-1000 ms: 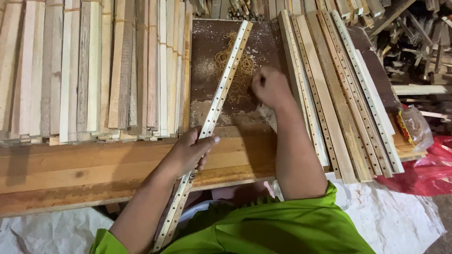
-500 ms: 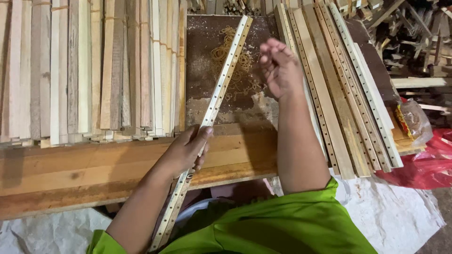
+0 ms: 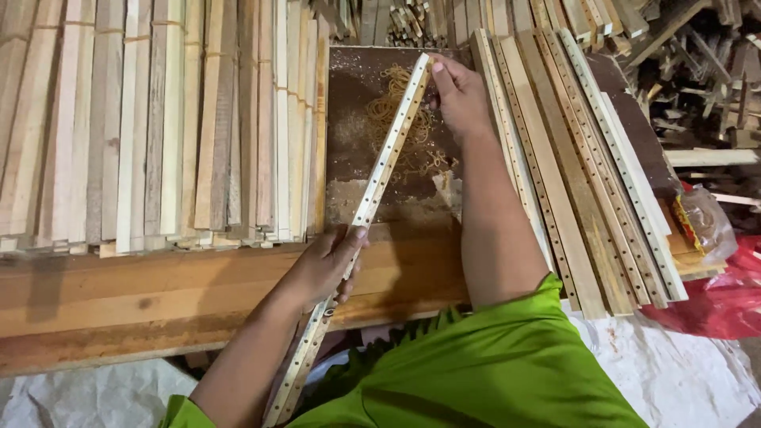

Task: Inspecting and sorting wooden slats with pre-drilled holes at a workbench

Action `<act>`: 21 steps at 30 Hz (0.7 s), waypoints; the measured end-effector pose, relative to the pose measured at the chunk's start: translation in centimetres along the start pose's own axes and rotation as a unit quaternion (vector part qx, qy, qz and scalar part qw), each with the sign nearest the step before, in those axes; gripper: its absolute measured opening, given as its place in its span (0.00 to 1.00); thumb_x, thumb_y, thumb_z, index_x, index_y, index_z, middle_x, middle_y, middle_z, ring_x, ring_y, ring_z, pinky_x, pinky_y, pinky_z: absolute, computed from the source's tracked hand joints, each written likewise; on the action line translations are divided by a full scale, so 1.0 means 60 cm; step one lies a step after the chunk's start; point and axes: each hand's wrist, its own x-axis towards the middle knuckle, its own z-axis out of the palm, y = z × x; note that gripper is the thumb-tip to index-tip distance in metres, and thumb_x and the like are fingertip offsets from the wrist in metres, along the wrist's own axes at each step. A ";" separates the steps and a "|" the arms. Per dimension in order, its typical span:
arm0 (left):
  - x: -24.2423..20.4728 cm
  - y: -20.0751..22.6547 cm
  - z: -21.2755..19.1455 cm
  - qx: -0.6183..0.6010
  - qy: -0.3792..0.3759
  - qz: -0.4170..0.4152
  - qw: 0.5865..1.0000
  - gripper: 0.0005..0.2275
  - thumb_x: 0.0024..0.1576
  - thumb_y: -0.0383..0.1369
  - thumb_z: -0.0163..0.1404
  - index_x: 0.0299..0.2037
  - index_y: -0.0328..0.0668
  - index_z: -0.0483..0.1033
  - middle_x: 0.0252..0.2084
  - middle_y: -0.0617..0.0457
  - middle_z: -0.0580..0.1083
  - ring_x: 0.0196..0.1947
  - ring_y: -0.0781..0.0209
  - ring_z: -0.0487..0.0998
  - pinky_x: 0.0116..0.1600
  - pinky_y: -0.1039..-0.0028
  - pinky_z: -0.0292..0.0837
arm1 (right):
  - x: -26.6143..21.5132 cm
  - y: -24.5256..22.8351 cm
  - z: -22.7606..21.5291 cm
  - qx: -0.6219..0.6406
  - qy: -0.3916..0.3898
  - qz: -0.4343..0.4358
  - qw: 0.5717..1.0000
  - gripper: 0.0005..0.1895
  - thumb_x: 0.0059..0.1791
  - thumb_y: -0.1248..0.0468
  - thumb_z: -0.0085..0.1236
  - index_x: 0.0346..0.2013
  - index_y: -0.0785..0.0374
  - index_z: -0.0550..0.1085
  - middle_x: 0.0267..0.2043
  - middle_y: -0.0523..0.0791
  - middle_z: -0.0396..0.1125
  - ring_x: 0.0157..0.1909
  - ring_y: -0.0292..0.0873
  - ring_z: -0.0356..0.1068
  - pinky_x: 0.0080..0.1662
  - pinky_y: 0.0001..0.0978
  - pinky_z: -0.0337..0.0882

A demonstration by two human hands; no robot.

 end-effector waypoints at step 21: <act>-0.007 0.013 0.011 0.001 -0.017 -0.007 1.000 0.18 0.65 0.50 0.39 0.38 0.42 0.62 0.18 0.50 0.64 0.14 0.61 0.65 0.22 0.70 0.67 | 0.022 -0.047 -0.006 0.027 -0.038 0.099 0.994 0.04 0.47 0.58 0.62 0.30 0.49 0.75 0.40 0.37 0.76 0.38 0.31 0.67 0.48 0.35 0.55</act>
